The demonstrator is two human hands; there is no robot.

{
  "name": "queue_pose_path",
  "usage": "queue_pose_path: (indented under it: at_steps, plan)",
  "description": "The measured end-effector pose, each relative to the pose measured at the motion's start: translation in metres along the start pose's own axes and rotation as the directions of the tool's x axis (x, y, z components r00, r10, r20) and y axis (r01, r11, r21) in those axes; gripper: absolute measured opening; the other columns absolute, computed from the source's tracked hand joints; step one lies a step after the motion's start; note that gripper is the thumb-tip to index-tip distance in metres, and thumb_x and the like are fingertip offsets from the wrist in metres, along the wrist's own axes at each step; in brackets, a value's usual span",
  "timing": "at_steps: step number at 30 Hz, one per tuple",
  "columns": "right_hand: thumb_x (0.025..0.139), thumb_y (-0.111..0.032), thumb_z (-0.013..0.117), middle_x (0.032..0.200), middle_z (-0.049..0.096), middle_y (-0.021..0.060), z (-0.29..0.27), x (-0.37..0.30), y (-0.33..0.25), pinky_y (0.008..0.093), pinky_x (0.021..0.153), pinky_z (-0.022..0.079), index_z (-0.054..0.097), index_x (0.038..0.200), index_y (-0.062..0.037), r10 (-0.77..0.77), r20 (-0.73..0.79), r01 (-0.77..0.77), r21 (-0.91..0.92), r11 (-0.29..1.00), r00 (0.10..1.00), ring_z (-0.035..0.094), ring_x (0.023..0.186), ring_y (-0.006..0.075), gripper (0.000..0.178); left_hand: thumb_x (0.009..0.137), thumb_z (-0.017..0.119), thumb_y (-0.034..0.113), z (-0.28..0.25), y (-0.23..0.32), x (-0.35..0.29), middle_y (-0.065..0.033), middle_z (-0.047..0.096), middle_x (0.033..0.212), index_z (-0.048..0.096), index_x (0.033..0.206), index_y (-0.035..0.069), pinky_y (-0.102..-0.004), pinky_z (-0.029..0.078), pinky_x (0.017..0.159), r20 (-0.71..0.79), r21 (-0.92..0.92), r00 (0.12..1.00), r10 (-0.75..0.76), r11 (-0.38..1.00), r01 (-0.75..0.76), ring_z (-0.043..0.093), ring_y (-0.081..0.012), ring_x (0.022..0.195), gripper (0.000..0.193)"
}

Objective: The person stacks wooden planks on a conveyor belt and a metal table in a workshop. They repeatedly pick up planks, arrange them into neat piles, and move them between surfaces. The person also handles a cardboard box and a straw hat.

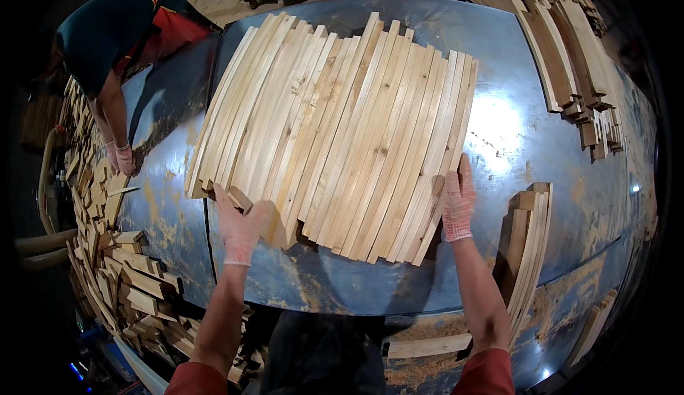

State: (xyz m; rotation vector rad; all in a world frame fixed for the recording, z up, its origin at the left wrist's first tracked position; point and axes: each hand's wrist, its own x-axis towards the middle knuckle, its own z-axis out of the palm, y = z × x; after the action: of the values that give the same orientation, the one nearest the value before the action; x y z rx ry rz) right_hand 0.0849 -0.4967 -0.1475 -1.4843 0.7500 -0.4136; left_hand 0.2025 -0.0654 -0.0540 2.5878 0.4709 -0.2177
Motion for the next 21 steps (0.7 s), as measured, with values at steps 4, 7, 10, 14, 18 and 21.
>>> queue_pose_path:
  at_steps: [4, 7, 10, 14, 18, 21]
  plan:
    - [0.110, -0.030, 0.061, 0.158, 0.052, 0.0099, -0.033, 0.028, 0.005, 0.0326, 0.116, 0.043, 0.044, 0.163, -0.0070, 0.125, 0.033, -0.129, 0.188, 0.974, 0.992, 0.054, 0.136, 0.0194, 0.060, 0.087, 0.082, 0.030, -0.009, -0.017, -0.032, -0.0273, 0.045, 0.159, 0.023, 0.165, -0.006, -0.0406, 0.042, 0.118, 0.129, -0.025, 0.979, 0.156, 0.988, -0.154, 0.049, -0.0349, 0.143, 0.104]
    - [0.111, -0.038, 0.058, 0.150, 0.059, 0.0085, -0.049, 0.051, -0.037, 0.0323, 0.114, 0.044, 0.051, 0.157, -0.0037, 0.249, 0.065, -0.258, 0.229, 0.939, 0.966, 0.057, 0.131, 0.0181, 0.058, 0.096, 0.073, 0.028, -0.038, 0.010, -0.051, -0.0257, 0.063, 0.141, 0.025, 0.165, -0.003, -0.0415, 0.049, 0.108, 0.465, -0.159, 0.885, -0.008, 0.983, 0.093, 0.065, -0.0324, 0.126, 0.089]
    - [0.108, -0.048, 0.061, 0.145, 0.063, 0.0098, -0.095, 0.095, -0.020, 0.0339, 0.116, 0.045, 0.056, 0.153, -0.0043, 0.276, 0.011, -0.273, 0.209, 0.939, 0.961, 0.061, 0.130, 0.0209, 0.063, 0.098, 0.068, 0.043, -0.010, -0.002, -0.025, -0.0269, 0.068, 0.132, 0.029, 0.165, 0.003, -0.0457, 0.050, 0.107, 0.518, -0.063, 0.841, 0.159, 0.987, -0.148, 0.066, -0.0374, 0.125, 0.087]
    - [0.108, -0.045, 0.062, 0.148, 0.061, 0.0141, -0.075, 0.118, -0.002, 0.0368, 0.116, 0.047, 0.052, 0.156, -0.0050, 0.126, 0.073, -0.136, 0.151, 0.979, 0.989, 0.058, 0.136, 0.0244, 0.064, 0.102, 0.062, 0.051, 0.046, 0.026, 0.045, -0.0300, 0.063, 0.136, 0.034, 0.162, 0.001, -0.0467, 0.048, 0.109, 0.413, -0.168, 0.886, 0.212, 0.974, -0.154, 0.061, -0.0435, 0.130, 0.083]
    - [0.104, -0.045, 0.066, 0.153, 0.055, 0.0147, -0.051, 0.095, -0.031, 0.0383, 0.113, 0.051, 0.039, 0.164, -0.0064, 0.238, 0.144, -0.273, 0.321, 0.907, 0.961, 0.056, 0.138, 0.0249, 0.076, 0.102, 0.067, 0.044, 0.061, 0.029, 0.063, -0.0281, 0.056, 0.148, 0.034, 0.162, 0.000, -0.0437, 0.047, 0.113, 0.450, -0.026, 0.884, 0.128, 0.991, -0.131, 0.058, -0.0398, 0.135, 0.082]
    - [0.101, -0.041, 0.072, 0.148, 0.056, 0.0122, -0.063, 0.090, -0.027, 0.0368, 0.109, 0.053, 0.037, 0.164, -0.0058, 0.251, 0.250, -0.318, 0.280, 0.906, 0.935, 0.059, 0.131, 0.0230, 0.081, 0.095, 0.079, 0.029, 0.055, 0.037, 0.041, -0.0188, 0.057, 0.149, 0.034, 0.164, 0.004, -0.0382, 0.047, 0.113, 0.517, -0.754, 0.812, 0.272, 0.595, 0.281, 0.058, -0.0282, 0.135, 0.086]
